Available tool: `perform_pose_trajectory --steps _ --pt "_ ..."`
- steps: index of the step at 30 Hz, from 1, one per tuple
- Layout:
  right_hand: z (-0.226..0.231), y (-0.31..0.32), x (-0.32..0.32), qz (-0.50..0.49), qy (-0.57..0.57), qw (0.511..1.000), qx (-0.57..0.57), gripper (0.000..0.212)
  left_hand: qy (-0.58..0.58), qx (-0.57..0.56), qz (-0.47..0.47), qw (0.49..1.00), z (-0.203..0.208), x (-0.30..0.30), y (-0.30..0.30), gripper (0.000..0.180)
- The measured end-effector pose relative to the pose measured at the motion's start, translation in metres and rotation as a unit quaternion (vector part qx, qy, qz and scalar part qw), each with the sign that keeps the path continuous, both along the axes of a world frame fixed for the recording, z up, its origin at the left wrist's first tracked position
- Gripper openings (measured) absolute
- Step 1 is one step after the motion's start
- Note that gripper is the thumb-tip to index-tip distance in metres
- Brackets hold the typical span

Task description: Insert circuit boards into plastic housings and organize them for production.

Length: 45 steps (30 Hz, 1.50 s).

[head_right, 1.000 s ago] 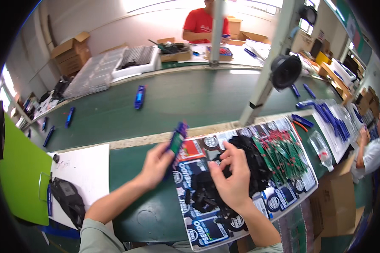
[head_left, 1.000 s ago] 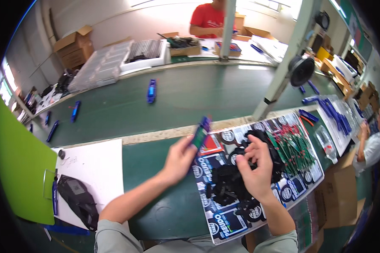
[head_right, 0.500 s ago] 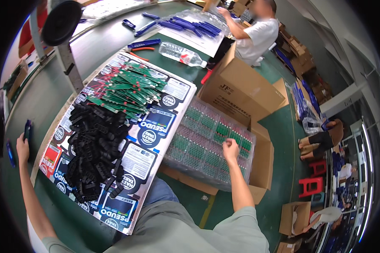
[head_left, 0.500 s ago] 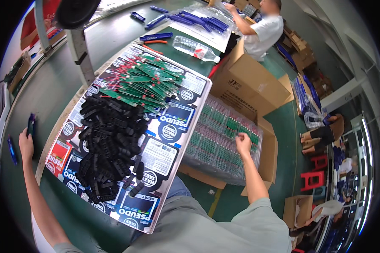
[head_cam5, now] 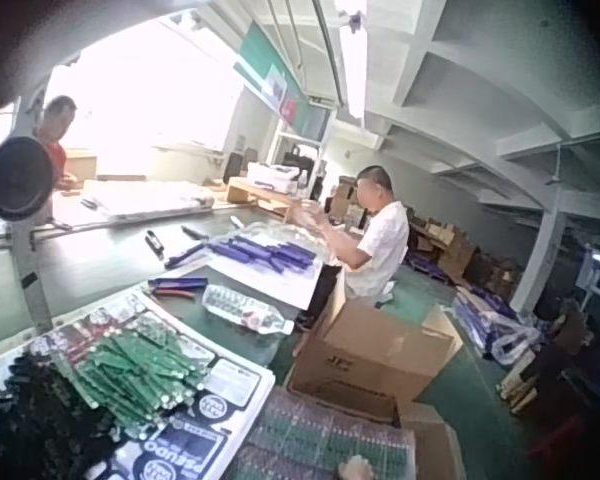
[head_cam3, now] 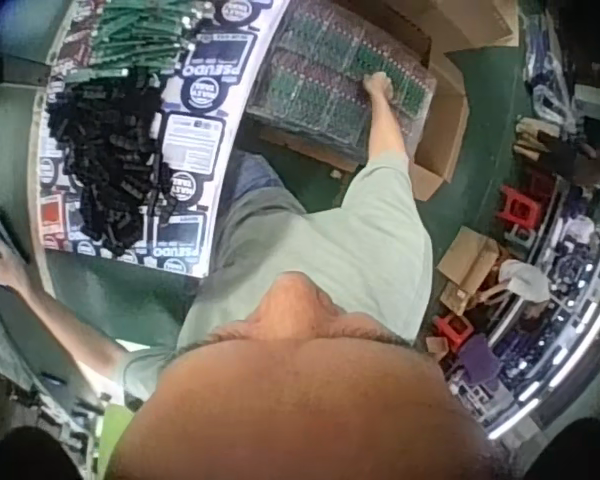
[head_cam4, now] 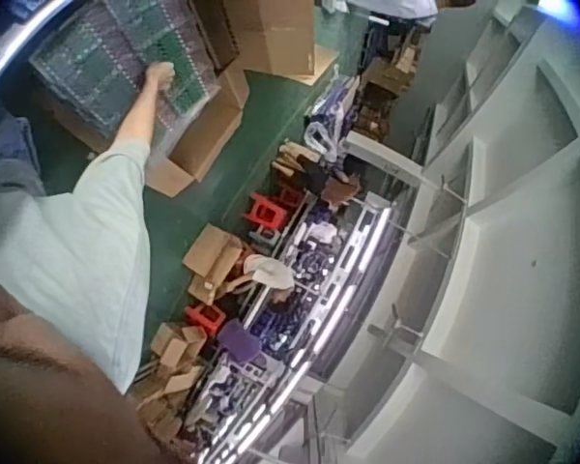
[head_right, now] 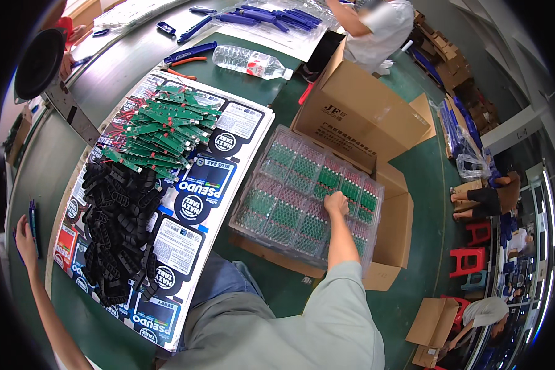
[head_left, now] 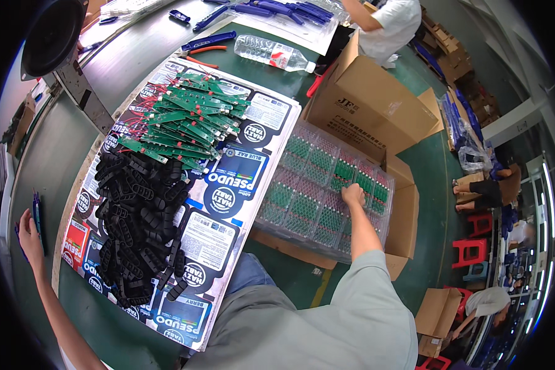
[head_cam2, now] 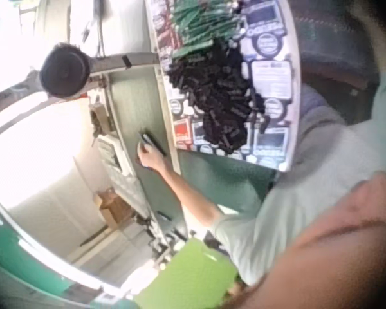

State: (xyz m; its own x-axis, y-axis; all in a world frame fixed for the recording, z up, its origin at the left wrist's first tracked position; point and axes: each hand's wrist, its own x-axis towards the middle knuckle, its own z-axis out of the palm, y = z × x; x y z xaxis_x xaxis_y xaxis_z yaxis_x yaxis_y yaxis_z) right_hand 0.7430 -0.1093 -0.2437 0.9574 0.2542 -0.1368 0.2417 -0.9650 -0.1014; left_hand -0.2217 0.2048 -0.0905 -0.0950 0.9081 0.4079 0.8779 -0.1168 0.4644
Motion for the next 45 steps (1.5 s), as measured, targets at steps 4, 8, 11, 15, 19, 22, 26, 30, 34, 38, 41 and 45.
perform_pose_trajectory --steps 4,8,11,15,19,22,26,30,34,38,41,45 --pt "-0.005 0.019 -0.004 -0.059 0.022 0.998 0.008 0.043 -0.039 -0.036 -0.010 0.999 0.023 0.045 -0.037 0.035" --pt "-0.012 0.025 0.003 -0.110 0.053 0.990 0.073 0.049 -0.084 -0.033 -0.021 0.996 0.013 0.035 -0.045 0.034" --pt "-0.012 0.025 0.008 -0.125 0.061 0.986 0.096 0.048 -0.088 -0.030 -0.020 0.995 0.004 0.034 -0.049 0.034" --pt "-0.018 0.025 0.011 -0.140 0.057 0.981 0.124 0.055 -0.114 -0.025 -0.020 0.993 0.003 0.032 -0.056 0.033" --pt "-0.030 -0.003 0.028 -0.069 0.002 0.974 0.216 0.042 -0.147 -0.013 -0.033 0.989 0.012 0.049 -0.061 0.033" --pt "-0.029 -0.023 0.038 0.013 -0.108 0.949 0.295 0.030 -0.156 -0.008 -0.035 0.987 0.027 0.082 -0.073 0.033" --pt "0.014 -0.029 0.022 0.104 -0.207 0.910 0.344 0.022 -0.160 0.023 -0.065 0.985 0.058 0.135 -0.100 0.027" --pt "0.132 -0.001 -0.049 0.128 -0.012 0.789 0.600 0.016 -0.224 0.034 -0.149 0.963 0.098 0.226 -0.132 0.020" --pt "0.235 0.051 -0.174 0.247 0.126 0.641 0.716 0.014 -0.412 -0.128 -0.288 0.855 0.118 0.299 -0.163 0.026" --pt "0.263 0.101 -0.317 0.328 0.382 0.540 0.674 0.011 -0.590 -0.231 -0.319 0.705 0.109 0.367 -0.182 0.057" --pt "0.253 0.122 -0.389 0.420 0.440 0.517 0.602 0.012 -0.708 -0.243 -0.314 0.584 0.115 0.380 -0.178 0.050" --pt "0.247 0.127 -0.408 0.540 0.370 0.567 0.499 0.012 -0.746 -0.174 -0.230 0.600 0.126 0.358 -0.178 0.028"
